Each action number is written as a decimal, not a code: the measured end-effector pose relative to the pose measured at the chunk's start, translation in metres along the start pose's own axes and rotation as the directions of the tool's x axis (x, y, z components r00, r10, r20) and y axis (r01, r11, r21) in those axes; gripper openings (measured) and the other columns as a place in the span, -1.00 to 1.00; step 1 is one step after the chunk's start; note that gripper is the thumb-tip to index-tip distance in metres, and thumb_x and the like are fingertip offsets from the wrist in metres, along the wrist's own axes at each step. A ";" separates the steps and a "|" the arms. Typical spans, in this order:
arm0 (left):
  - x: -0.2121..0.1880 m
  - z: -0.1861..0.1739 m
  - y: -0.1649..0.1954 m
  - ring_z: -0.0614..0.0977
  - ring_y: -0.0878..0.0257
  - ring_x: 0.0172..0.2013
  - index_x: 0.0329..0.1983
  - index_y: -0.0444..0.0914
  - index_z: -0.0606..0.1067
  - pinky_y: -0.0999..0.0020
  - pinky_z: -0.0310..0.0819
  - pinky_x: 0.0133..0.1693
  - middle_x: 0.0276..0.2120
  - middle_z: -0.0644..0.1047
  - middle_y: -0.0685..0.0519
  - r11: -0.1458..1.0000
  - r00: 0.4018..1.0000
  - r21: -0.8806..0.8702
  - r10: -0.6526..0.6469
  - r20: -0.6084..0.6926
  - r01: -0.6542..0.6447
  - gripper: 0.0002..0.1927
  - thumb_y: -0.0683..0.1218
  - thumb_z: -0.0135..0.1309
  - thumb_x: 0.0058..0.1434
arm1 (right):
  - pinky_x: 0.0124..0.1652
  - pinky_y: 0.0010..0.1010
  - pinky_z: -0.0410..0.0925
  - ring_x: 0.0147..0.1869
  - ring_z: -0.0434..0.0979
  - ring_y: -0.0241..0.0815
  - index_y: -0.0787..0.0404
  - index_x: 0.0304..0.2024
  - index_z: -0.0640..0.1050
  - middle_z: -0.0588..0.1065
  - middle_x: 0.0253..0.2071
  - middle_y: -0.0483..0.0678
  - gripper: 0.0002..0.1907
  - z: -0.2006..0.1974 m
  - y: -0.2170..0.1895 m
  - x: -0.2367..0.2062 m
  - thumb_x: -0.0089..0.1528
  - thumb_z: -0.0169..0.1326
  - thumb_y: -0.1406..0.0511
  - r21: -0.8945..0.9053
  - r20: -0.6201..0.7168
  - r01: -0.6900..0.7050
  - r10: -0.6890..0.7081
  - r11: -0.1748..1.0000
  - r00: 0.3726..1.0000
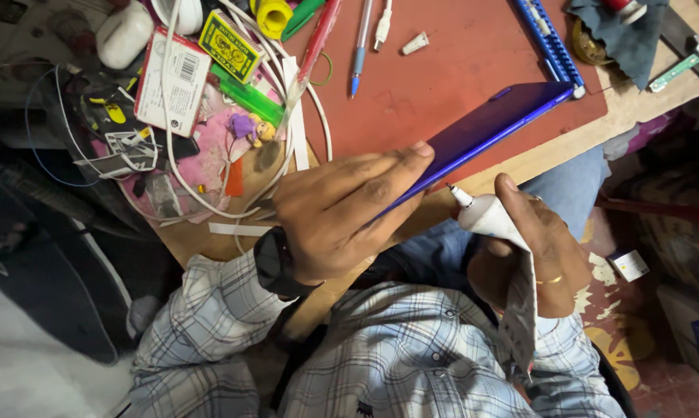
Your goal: The person applies adhesive along the edge of a blue smartphone, then secures it with a rubber band. They handle the phone, a tube of adhesive, and a rubber band on a cluttered workbench.
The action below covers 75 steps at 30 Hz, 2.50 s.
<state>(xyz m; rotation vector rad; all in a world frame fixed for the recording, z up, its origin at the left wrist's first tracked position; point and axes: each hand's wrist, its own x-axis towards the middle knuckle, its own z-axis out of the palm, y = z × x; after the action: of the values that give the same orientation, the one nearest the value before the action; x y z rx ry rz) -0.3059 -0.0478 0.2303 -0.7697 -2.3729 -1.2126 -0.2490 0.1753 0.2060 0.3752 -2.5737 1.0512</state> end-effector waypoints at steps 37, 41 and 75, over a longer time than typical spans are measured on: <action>0.009 -0.001 0.005 0.72 0.09 -0.04 0.23 -0.38 0.44 0.32 0.66 -0.07 -0.04 0.61 -0.10 0.999 0.997 -0.015 0.037 0.065 -0.036 -0.52 -0.33 0.35 0.30 | 0.05 -0.41 0.47 -0.13 0.61 -0.16 0.26 0.34 0.45 0.52 -0.24 0.04 -0.53 -0.003 0.017 0.000 0.41 0.07 0.62 0.146 0.034 0.014 -0.019 0.989 0.999; 0.009 -0.001 0.005 0.72 0.08 -0.03 0.23 -0.37 0.44 0.32 0.67 -0.06 -0.04 0.61 -0.10 0.999 0.997 -0.019 0.037 0.061 -0.036 -0.51 -0.33 0.36 0.29 | 0.01 -0.43 0.46 -0.13 0.61 -0.16 0.26 0.34 0.45 0.51 -0.26 0.03 -0.56 -0.003 0.017 -0.002 0.44 0.09 0.59 0.167 0.043 0.002 -0.009 0.986 0.999; 0.008 -0.001 0.005 0.73 0.06 -0.02 0.21 -0.38 0.45 0.31 0.68 -0.05 -0.03 0.61 -0.11 0.999 0.998 -0.017 0.035 0.058 -0.034 -0.52 -0.34 0.35 0.28 | 0.03 -0.35 0.52 -0.15 0.63 -0.11 0.27 0.24 0.50 0.53 -0.25 0.03 -0.58 -0.002 0.008 0.008 0.34 0.23 0.48 0.134 0.038 0.023 -0.029 0.991 0.999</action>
<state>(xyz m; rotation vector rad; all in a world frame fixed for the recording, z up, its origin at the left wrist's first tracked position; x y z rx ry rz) -0.3086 -0.0438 0.2381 -0.8583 -2.3885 -1.2129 -0.2586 0.1808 0.2055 0.4666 -2.5327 1.2226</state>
